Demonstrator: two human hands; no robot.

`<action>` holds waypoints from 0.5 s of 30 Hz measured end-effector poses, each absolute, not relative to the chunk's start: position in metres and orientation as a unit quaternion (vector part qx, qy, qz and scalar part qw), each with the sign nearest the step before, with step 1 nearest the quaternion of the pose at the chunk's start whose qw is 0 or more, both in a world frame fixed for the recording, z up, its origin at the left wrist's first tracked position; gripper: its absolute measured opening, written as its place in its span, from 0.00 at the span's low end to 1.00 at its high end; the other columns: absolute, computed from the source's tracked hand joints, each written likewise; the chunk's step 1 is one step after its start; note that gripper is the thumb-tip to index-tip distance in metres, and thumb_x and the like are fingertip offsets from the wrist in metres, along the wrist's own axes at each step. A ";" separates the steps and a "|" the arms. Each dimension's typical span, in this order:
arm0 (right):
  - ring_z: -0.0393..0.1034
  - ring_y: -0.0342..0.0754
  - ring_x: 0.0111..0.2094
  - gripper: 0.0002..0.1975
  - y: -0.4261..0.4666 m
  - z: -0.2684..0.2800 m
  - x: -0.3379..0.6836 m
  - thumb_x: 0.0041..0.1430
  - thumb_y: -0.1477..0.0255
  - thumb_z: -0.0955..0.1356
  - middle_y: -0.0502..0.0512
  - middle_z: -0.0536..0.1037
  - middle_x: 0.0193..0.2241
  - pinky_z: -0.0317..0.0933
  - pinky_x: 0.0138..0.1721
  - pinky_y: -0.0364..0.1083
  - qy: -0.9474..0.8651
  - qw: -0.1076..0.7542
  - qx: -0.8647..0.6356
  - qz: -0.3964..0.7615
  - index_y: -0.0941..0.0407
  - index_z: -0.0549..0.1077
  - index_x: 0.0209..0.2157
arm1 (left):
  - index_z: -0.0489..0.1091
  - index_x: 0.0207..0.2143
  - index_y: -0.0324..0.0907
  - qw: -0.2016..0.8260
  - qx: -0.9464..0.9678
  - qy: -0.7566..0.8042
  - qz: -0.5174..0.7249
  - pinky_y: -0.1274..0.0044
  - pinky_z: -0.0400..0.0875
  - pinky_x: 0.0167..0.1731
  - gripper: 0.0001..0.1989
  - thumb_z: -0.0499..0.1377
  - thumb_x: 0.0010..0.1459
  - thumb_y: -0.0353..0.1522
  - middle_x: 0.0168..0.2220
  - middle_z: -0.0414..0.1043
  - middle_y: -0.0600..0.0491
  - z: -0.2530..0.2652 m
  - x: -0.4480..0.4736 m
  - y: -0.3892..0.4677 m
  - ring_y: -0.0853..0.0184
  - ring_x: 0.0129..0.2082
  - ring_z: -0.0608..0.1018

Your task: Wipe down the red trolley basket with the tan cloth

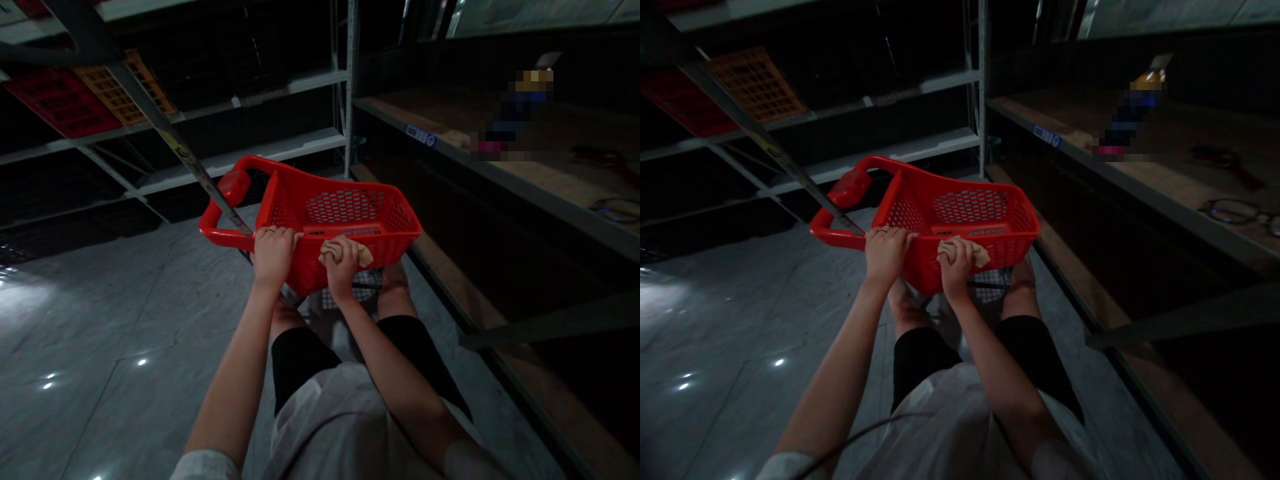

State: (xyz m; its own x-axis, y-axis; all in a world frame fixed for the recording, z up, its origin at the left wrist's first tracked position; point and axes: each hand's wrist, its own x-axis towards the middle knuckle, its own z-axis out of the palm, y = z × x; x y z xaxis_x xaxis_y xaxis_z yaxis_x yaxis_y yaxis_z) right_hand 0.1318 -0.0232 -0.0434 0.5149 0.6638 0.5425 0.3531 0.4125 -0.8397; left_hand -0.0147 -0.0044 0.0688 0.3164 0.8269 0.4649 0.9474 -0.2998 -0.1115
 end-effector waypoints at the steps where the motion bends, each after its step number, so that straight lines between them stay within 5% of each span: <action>1: 0.68 0.50 0.49 0.11 -0.025 -0.054 0.130 0.55 0.76 0.66 0.55 0.71 0.44 0.62 0.59 0.53 -0.481 0.680 -0.539 0.123 0.53 0.72 0.41 | 0.76 0.36 0.43 0.176 -0.788 -0.567 -0.166 0.62 0.62 0.49 0.18 0.50 0.71 0.40 0.36 0.80 0.43 0.068 -0.014 -0.004 0.54 0.40 0.77; 6: 0.69 0.52 0.45 0.10 -0.034 -0.096 0.113 0.51 0.73 0.68 0.55 0.71 0.40 0.64 0.55 0.53 -0.443 0.646 -0.591 0.194 0.54 0.71 0.38 | 0.76 0.37 0.45 0.148 -0.777 -0.584 -0.180 0.63 0.61 0.51 0.17 0.50 0.72 0.39 0.37 0.80 0.45 0.068 -0.013 -0.007 0.56 0.42 0.76; 15: 0.74 0.53 0.44 0.10 -0.030 -0.041 0.077 0.57 0.68 0.68 0.60 0.81 0.39 0.66 0.53 0.53 -0.443 0.672 -0.554 0.215 0.56 0.77 0.39 | 0.77 0.36 0.40 0.190 -0.772 -0.585 -0.159 0.62 0.63 0.50 0.21 0.48 0.72 0.39 0.36 0.81 0.41 0.070 -0.013 -0.023 0.53 0.40 0.77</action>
State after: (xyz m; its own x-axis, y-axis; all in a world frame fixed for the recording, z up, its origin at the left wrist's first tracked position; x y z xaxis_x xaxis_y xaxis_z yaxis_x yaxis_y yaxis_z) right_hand 0.0773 -0.0295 -0.0412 0.5156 0.7791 0.3567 0.2013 0.2945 -0.9342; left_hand -0.0128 -0.0234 0.0697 0.2642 0.8437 0.4674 0.9642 -0.2426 -0.1070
